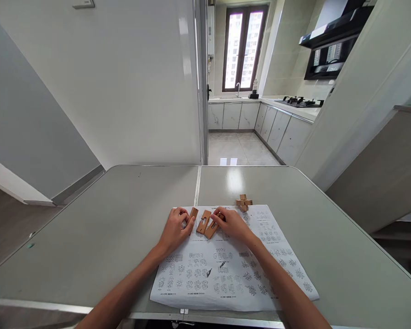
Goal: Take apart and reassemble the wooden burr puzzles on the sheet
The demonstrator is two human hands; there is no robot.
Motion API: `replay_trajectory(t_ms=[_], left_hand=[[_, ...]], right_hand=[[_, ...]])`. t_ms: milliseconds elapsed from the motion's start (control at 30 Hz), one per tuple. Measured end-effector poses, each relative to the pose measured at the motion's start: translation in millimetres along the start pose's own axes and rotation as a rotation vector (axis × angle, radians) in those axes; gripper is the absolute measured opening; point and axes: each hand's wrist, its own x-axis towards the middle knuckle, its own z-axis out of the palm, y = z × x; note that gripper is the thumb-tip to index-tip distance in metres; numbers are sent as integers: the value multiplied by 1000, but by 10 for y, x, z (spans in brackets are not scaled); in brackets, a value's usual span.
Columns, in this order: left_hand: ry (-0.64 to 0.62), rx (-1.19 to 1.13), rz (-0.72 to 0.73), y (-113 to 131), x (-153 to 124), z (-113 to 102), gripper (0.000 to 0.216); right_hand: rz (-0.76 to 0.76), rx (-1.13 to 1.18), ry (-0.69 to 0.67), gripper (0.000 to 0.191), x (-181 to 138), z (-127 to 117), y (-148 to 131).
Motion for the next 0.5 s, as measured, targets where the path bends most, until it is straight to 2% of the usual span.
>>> replay_trajectory(t_ms=[167,333,500], left_hand=[[10,84,-5,11,-17,2,39],[4,193,-7,0,-39,19,40],[13,222,-1,-44,-48,40,28]], right_hand=[[18,-202,64,31,-17,99,-24],[-33,-434,109,30,-19,243,-10],[-33,-585,133,29,-1,321,-12]])
